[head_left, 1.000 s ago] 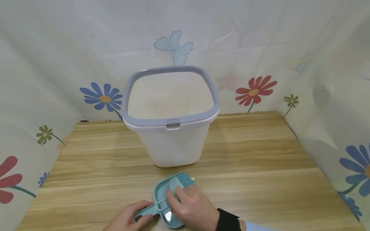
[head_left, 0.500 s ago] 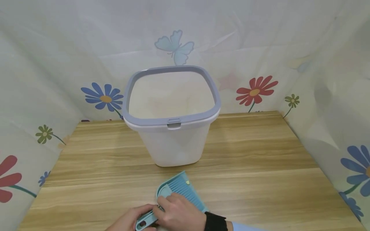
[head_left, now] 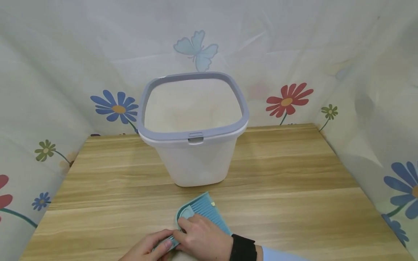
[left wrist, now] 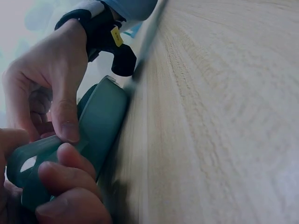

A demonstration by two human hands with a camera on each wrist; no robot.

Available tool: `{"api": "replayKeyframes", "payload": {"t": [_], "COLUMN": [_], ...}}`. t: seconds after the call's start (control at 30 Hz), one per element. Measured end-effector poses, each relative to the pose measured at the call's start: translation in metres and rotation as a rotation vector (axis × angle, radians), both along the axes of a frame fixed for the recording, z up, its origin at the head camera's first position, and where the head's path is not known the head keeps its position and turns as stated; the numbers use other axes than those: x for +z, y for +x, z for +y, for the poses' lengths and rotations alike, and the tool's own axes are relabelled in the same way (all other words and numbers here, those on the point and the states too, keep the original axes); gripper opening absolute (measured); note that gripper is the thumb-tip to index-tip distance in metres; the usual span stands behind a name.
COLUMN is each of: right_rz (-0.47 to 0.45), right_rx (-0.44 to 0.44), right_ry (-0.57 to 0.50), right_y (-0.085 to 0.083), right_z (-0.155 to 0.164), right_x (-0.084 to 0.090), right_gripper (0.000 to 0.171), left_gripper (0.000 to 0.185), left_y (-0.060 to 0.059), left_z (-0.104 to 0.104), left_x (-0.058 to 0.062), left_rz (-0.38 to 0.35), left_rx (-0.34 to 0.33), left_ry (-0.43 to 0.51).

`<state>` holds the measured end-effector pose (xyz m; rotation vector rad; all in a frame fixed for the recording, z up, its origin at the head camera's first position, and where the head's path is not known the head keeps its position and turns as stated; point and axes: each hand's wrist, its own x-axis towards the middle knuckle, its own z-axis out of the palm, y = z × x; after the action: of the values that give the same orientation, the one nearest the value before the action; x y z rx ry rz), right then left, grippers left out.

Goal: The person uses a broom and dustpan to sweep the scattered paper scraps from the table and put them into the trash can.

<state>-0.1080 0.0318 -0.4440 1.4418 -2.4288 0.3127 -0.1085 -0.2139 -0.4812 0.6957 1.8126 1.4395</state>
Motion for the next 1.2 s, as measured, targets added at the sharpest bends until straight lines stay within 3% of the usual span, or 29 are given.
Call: {"api": "replayKeyframes", "payload": {"t": [0.17, 0.37, 0.43, 0.53, 0.6, 0.67, 0.77, 0.87, 0.93, 1.03, 1.2], "right_rz": [0.058, 0.282, 0.368, 0.437, 0.408, 0.319, 0.172, 0.127, 0.145, 0.160, 0.092], "right_rx": [0.013, -0.003, -0.016, -0.024, -0.003, 0.030, 0.075, 0.070, 0.028, -0.120, -0.375], "right_ry": [0.016, 0.019, -0.016, -0.090, -0.150, -0.210, -0.284, -0.381, -0.479, -0.613, -0.613], "right_y": [0.001, 0.006, 0.007, 0.010, 0.013, 0.017, 0.020, 0.017, 0.013, 0.006, -0.005], "right_z": [0.003, 0.014, 0.021, 0.034, 0.044, 0.053, 0.067, 0.081, 0.089, 0.100, 0.108], "right_x": [0.004, 0.021, 0.025, 0.031, 0.034, 0.037, 0.040, 0.041, 0.041, 0.041, 0.039], "right_gripper": [0.016, 0.020, 0.027, 0.033, 0.028, 0.025, 0.028, 0.027, 0.023, 0.020, 0.013], "left_gripper": [0.042, 0.046, 0.046, 0.043, 0.043, 0.042, 0.042, 0.041, 0.041, 0.041, 0.043], "left_y": [0.001, 0.001, -0.001, -0.003, -0.004, -0.005, -0.006, -0.007, -0.007, -0.007, -0.006], "left_z": [0.000, -0.005, -0.005, -0.006, -0.006, -0.007, -0.007, -0.007, -0.006, -0.006, -0.006], "left_x": [-0.002, -0.004, -0.002, 0.000, 0.001, 0.001, 0.001, 0.002, 0.002, 0.002, 0.002], "left_rz": [0.004, -0.036, -0.049, -0.014, 0.017, 0.060, 0.078, 0.088, 0.085, 0.085, 0.063], "left_rx": [0.040, 0.061, 0.071, 0.115, 0.135, 0.153, 0.158, 0.159, 0.158, 0.153, 0.155], "left_ry": [-0.003, 0.058, 0.026, -0.107, -0.170, -0.214, -0.241, -0.250, -0.247, -0.237, -0.229]}}
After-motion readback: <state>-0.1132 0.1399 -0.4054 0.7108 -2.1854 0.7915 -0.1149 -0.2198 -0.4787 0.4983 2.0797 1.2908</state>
